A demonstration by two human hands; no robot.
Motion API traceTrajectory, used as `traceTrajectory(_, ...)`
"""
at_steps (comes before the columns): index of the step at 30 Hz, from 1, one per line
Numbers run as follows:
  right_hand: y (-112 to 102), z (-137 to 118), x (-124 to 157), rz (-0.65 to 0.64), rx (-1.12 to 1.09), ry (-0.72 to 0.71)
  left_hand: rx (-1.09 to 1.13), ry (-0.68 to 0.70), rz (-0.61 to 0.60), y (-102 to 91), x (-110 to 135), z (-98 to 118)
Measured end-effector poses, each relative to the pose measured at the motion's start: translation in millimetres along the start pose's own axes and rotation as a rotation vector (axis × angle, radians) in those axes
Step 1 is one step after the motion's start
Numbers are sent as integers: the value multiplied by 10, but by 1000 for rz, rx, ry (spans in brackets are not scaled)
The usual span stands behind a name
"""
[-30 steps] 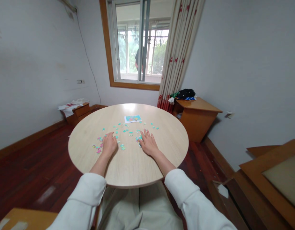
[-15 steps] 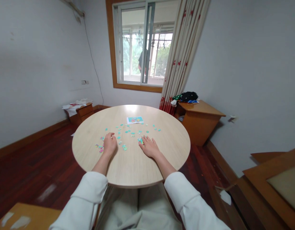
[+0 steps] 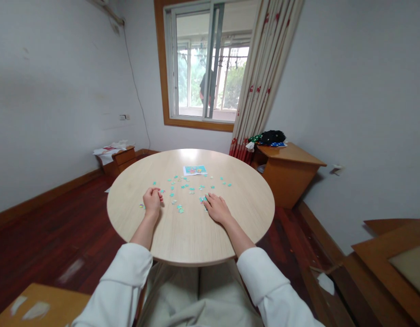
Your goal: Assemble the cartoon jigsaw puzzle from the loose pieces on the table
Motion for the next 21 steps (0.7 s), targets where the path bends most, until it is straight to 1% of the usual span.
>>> traceTrajectory(2,-9,31,-14,22,-33,9,-86,35,-20,8,-9,10)
traceTrajectory(4,-25,72,-37,59,-80,12,-193,103,-45,34,-14,41)
traceTrajectory(10,-126,238,-90,217,-289,41,-530,255,-234,286,82,97)
traceTrajectory(13,-164,312,-86,265,-372,79,-722,333,-259,361,167,140)
traceTrajectory(15,-176,354,-80,280,-410,110,-816,378,-296,415,238,162)
traceTrajectory(21,-202,423,-70,313,-478,161,-972,545,-538,620,568,254)
Point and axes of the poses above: each hand's wrist, its own x-axis away from the middle knuckle, its own y-axis out of the palm, z = x × y, the point moved 9 cm from there along -x, towards the middle knuckle, and after that the axes turned 2 degrees about x, right-handed, at the moved point
